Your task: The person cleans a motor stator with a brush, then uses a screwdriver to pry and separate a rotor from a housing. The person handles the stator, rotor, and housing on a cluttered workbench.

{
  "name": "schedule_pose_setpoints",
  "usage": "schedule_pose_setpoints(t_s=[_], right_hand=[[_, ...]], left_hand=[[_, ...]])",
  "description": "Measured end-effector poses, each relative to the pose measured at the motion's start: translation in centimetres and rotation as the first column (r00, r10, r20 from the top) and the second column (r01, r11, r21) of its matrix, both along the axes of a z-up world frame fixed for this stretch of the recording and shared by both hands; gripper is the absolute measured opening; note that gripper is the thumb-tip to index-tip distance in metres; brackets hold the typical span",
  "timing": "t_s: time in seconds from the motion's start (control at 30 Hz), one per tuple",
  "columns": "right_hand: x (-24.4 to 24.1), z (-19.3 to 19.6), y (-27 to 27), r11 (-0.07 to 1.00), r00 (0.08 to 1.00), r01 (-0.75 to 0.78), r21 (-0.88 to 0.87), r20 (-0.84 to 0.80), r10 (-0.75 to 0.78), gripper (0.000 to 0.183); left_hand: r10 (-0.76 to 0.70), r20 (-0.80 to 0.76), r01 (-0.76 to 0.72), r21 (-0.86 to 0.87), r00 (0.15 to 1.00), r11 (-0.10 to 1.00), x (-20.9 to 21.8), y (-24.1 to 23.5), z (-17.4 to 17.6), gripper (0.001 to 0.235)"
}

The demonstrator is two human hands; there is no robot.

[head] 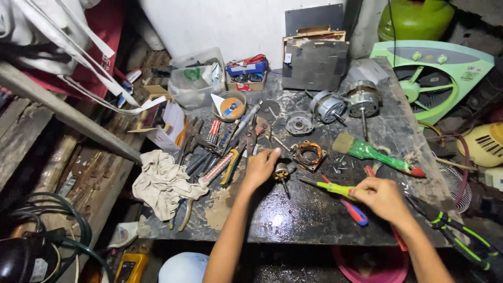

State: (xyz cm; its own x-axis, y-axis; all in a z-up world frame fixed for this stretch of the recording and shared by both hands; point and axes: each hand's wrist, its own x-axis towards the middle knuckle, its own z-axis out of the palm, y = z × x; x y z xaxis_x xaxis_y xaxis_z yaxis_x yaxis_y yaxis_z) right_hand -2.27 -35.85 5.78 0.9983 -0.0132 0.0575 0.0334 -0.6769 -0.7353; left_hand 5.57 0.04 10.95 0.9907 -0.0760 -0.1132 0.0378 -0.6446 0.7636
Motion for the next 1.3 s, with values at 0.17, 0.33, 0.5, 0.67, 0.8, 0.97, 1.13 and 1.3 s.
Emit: schedule_pose_setpoints(t_s=[0.17, 0.33, 0.5, 0.67, 0.8, 0.97, 1.13, 1.3], right_hand=[[1.3, 0.4, -2.7, 0.917, 0.996, 0.07, 0.394, -0.084, -0.04, 0.015], [1.1, 1.3, -2.6, 0.737, 0.991, 0.105, 0.668, -0.135, -0.019, 0.027], [0.4, 3.5, -2.2, 0.663, 0.991, 0.047, 0.747, -0.118, 0.062, 0.037], [0.7, 3.0, -2.6, 0.622, 0.993, 0.023, 0.783, -0.089, 0.075, 0.038], [0.7, 2.9, -2.4, 0.57, 0.994, 0.007, 0.821, -0.068, 0.086, 0.039], [0.9, 2.2, -2.2, 0.543, 0.995, -0.008, 0.84, -0.05, 0.092, 0.039], [1.2, 1.3, -2.1, 0.52, 0.995, 0.008, 0.854, -0.06, 0.083, 0.04], [1.7, 0.7, -2.3, 0.439, 0.995, -0.003, 0.898, -0.042, 0.093, 0.046]], left_hand=[[-0.037, -0.046, 0.031, -0.122, 0.998, 0.992, 1.4, 1.0, -2.0, 0.064], [-0.064, -0.084, 0.052, -0.135, 0.994, 0.989, 2.4, 1.5, -3.5, 0.064], [-0.054, -0.112, 0.035, -0.166, 0.992, 0.985, 2.4, 0.2, -2.7, 0.064], [0.029, -0.094, -0.046, -0.185, 0.995, 0.982, 7.4, 2.4, -14.9, 0.053], [0.149, -0.108, -0.177, -0.337, 0.983, 0.925, 5.0, 2.1, -11.8, 0.046], [0.139, -0.101, -0.172, -0.538, 0.985, 0.825, 0.3, 0.3, -4.0, 0.027], [0.14, -0.017, -0.127, -0.535, 0.99, 0.835, 0.0, -0.2, -4.6, 0.023], [0.166, 0.171, -0.076, -0.438, 0.971, 0.896, -1.6, -1.4, -2.2, 0.022]])
